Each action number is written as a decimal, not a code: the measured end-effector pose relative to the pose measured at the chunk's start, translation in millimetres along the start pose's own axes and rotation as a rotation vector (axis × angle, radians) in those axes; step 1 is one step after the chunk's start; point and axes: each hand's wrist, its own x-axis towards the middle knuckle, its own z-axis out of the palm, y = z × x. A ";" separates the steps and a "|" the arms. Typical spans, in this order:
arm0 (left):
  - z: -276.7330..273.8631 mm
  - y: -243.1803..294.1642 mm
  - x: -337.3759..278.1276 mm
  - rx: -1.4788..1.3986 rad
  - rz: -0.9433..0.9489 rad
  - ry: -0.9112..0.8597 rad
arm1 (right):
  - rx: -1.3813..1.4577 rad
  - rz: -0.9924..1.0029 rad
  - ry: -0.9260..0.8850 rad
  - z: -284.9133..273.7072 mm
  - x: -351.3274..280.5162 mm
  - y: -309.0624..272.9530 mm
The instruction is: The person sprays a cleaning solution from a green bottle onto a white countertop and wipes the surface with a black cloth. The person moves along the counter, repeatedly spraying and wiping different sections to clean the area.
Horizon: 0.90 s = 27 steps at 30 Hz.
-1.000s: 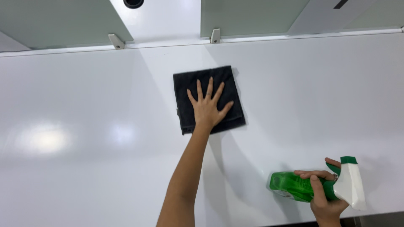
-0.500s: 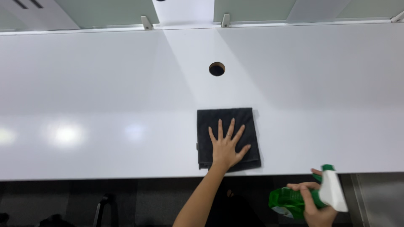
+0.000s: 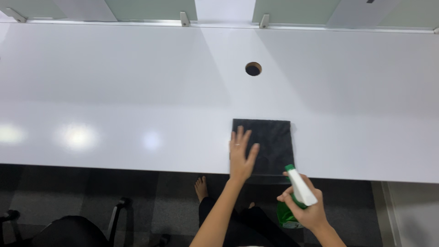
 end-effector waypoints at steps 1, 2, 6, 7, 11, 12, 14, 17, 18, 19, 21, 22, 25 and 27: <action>-16.4 -7.8 -1.5 -0.019 -0.040 0.062 | 0.002 0.029 -0.042 7.7 6.6 -4.8; -35.5 -18.2 -1.5 -0.037 -0.077 0.123 | -0.004 0.082 -0.097 16.8 14.1 -10.0; -122.8 -70.4 19.2 -0.002 -0.217 0.333 | -0.060 0.210 -0.259 58.3 45.3 -24.5; -147.6 -82.0 26.9 0.033 -0.251 0.372 | -0.085 0.221 -0.285 69.6 54.0 -27.1; -230.0 -107.9 54.9 0.036 -0.354 0.480 | -0.174 0.370 -0.390 109.7 84.7 -31.3; -245.3 -110.8 63.5 0.025 -0.349 0.503 | -0.178 0.389 -0.416 119.2 90.3 -31.3; -269.5 -115.5 79.2 0.001 -0.341 0.549 | -0.197 0.454 -0.430 137.4 103.9 -29.0; -290.2 -122.0 101.8 -0.005 -0.349 0.570 | -0.207 0.507 -0.369 158.7 132.5 -22.8; -294.7 -124.4 109.3 -0.008 -0.328 0.568 | -0.184 0.471 -0.329 162.4 146.0 -21.6; -297.8 -126.7 116.3 -0.010 -0.306 0.567 | -0.162 0.434 -0.290 164.9 160.0 -21.7; -302.6 -130.7 127.6 -0.019 -0.277 0.555 | -0.210 0.353 -0.222 164.3 194.5 -26.1; -304.8 -133.1 131.5 -0.023 -0.269 0.542 | -0.245 0.329 -0.193 160.2 211.8 -31.4; -309.3 -139.6 139.5 -0.014 -0.258 0.522 | -0.208 0.233 -0.041 148.0 253.1 -60.2; -308.8 -140.4 142.7 -0.015 -0.268 0.502 | -0.171 0.180 0.043 142.3 272.0 -87.9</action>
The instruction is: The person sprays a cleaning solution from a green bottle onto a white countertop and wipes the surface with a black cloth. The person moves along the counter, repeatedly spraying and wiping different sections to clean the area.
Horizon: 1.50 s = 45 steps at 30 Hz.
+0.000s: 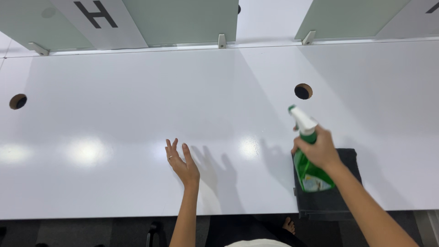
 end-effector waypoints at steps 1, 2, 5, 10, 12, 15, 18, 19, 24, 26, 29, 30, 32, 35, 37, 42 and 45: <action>1.9 -0.2 -0.1 -0.001 -0.010 -0.011 | 0.024 -0.027 0.043 -4.4 3.9 -13.0; 4.5 -0.4 -1.0 -0.003 -0.021 -0.021 | 0.023 -0.065 0.069 -9.9 4.8 -24.2; 16.8 -0.5 -9.6 0.005 -0.013 -0.075 | 0.023 -0.148 0.142 -23.4 -4.1 -45.1; 58.7 6.5 -52.6 0.123 0.119 -0.227 | 0.045 -0.260 0.251 -41.2 -41.0 -25.8; 84.2 15.6 -80.9 0.174 0.207 -0.313 | 0.100 -0.177 0.290 -48.5 -63.0 -5.6; 128.8 34.2 -136.4 0.237 0.421 -0.451 | 0.088 -0.147 0.349 -60.8 -98.6 27.7; 171.4 51.0 -204.3 0.287 0.587 -0.705 | 0.101 -0.089 0.396 -72.5 -132.7 58.9; 184.6 55.4 -223.0 0.303 0.669 -0.756 | 0.120 -0.060 0.410 -77.5 -140.9 66.4; 237.3 63.4 -275.5 0.232 0.491 -0.841 | 0.156 -0.084 0.455 -108.5 -170.5 88.5; 242.7 63.1 -282.9 0.292 0.528 -0.802 | 0.075 -0.117 0.473 -121.5 -175.4 93.6; 235.4 57.9 -281.6 0.321 0.612 -0.763 | -0.062 -0.186 0.497 -135.2 -177.5 97.2; 233.9 56.5 -280.6 0.339 0.646 -0.743 | -0.036 -0.209 0.495 -138.8 -175.6 97.3; 233.7 54.5 -276.0 0.374 0.694 -0.708 | 0.030 -0.210 0.515 -145.9 -171.0 95.9; 227.8 51.2 -263.4 0.429 0.733 -0.689 | 0.107 -0.159 0.552 -150.1 -169.3 91.7; 219.2 49.0 -247.1 0.464 0.745 -0.688 | 0.096 -0.168 0.530 -150.5 -167.7 88.5; 173.4 33.6 -192.3 0.552 0.759 -0.612 | 0.128 -0.193 0.516 -130.7 -161.4 83.3; 136.7 19.1 -151.0 0.625 0.763 -0.604 | 0.129 -0.200 0.489 -117.7 -157.6 78.9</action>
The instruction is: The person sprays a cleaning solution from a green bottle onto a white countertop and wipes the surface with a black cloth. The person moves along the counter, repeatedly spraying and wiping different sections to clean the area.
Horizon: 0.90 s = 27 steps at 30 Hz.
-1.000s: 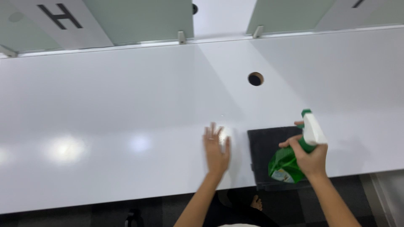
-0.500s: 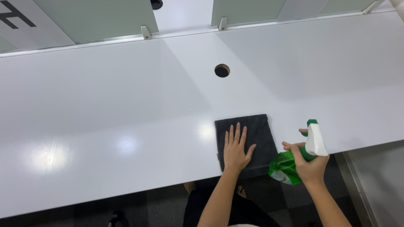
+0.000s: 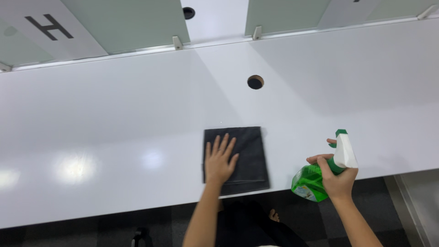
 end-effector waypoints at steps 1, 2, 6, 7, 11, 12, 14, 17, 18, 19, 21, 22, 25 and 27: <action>-8.3 -17.7 -3.5 0.020 -0.002 -0.013 | 0.004 0.005 -0.009 4.1 -0.6 -0.5; -18.1 -37.2 -9.7 0.046 -0.019 -0.024 | 0.002 0.010 -0.014 8.6 -1.4 -0.9; -38.3 -79.5 -29.8 0.101 -0.074 -0.052 | -0.007 0.031 -0.036 26.6 -1.8 -0.5; -39.5 -84.4 -34.0 0.102 -0.086 -0.053 | -0.011 0.033 -0.045 31.2 -2.3 -0.3; -14.1 -55.8 -32.5 0.305 -0.190 -0.082 | -0.134 -0.124 -0.077 45.3 -4.9 2.6; -8.0 -43.5 -36.8 0.280 -0.190 -0.035 | -0.138 -0.159 -0.074 48.5 -4.4 4.6; -2.8 -33.0 -37.7 0.220 -0.194 0.043 | -0.103 -0.136 -0.069 52.9 -3.2 7.9; -1.0 -28.2 -31.6 0.153 -0.201 0.105 | -0.032 -0.015 -0.067 57.7 -5.3 12.8; -2.0 -28.7 -26.3 0.158 -0.199 0.113 | -0.035 -0.017 -0.070 60.8 -4.5 15.0; -3.6 -29.4 -20.6 0.162 -0.197 0.122 | -0.038 -0.018 -0.072 64.2 -2.9 17.4; -6.2 -30.6 -7.6 0.122 -0.276 -0.068 | -0.039 -0.024 -0.075 70.0 0.0 22.0; -6.1 -31.3 -0.4 0.102 -0.317 -0.165 | -0.041 -0.024 -0.078 72.1 0.7 24.5; -0.5 -37.4 29.2 0.114 -0.288 -0.062 | 0.064 0.031 -0.065 81.6 10.8 32.7; 4.9 -43.5 48.8 0.129 -0.292 -0.050 | 0.090 0.038 -0.047 88.6 16.9 37.7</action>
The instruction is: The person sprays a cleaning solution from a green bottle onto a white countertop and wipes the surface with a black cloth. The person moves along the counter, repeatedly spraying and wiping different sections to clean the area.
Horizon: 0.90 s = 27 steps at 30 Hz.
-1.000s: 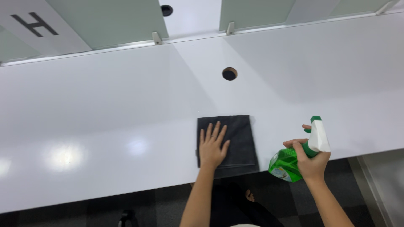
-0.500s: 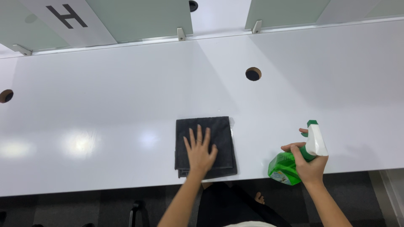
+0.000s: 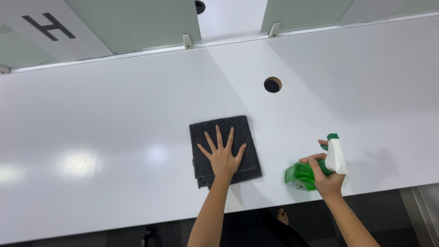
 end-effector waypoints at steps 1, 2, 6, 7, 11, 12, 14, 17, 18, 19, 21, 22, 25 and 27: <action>1.8 2.1 8.7 0.006 -0.003 0.003 | 0.011 0.006 0.008 1.3 3.1 2.8; 2.5 3.7 17.0 0.007 0.004 0.010 | 0.026 -0.016 0.015 3.2 6.3 6.4; -7.2 6.8 44.5 0.038 0.006 -0.143 | -0.032 -0.183 0.001 8.7 21.7 28.9; -11.3 5.7 48.7 0.055 -0.001 -0.228 | -0.075 -0.243 -0.013 10.0 25.4 35.8; -15.2 1.3 58.1 0.019 0.072 -0.139 | -0.112 -0.295 -0.016 13.0 42.2 51.4; -12.4 0.8 57.7 0.010 0.086 -0.101 | -0.014 -0.243 -0.005 17.1 44.6 51.4; -3.9 1.3 54.7 -0.002 0.113 -0.045 | 0.088 -0.163 0.021 19.7 46.6 47.8; 6.5 -2.5 49.5 0.009 0.133 -0.004 | 0.116 -0.127 0.039 21.8 45.6 48.5; 8.4 -2.4 47.8 0.010 0.137 -0.004 | 0.118 -0.141 0.036 22.2 45.1 50.3; 9.4 -2.8 41.4 0.011 0.139 -0.010 | 0.120 -0.149 0.031 22.0 41.7 52.4; 10.3 -1.1 30.0 0.020 0.144 0.005 | 0.077 -0.207 0.017 22.3 41.9 57.3; 10.0 0.8 24.4 0.024 0.146 0.016 | 0.056 -0.239 0.009 21.8 43.3 58.0; 5.8 10.5 -9.4 0.020 0.145 0.012 | 0.109 -0.221 0.019 21.9 43.0 52.3; 1.5 18.4 -41.3 0.000 0.160 0.023 | 0.116 -0.231 0.032 23.9 43.1 48.2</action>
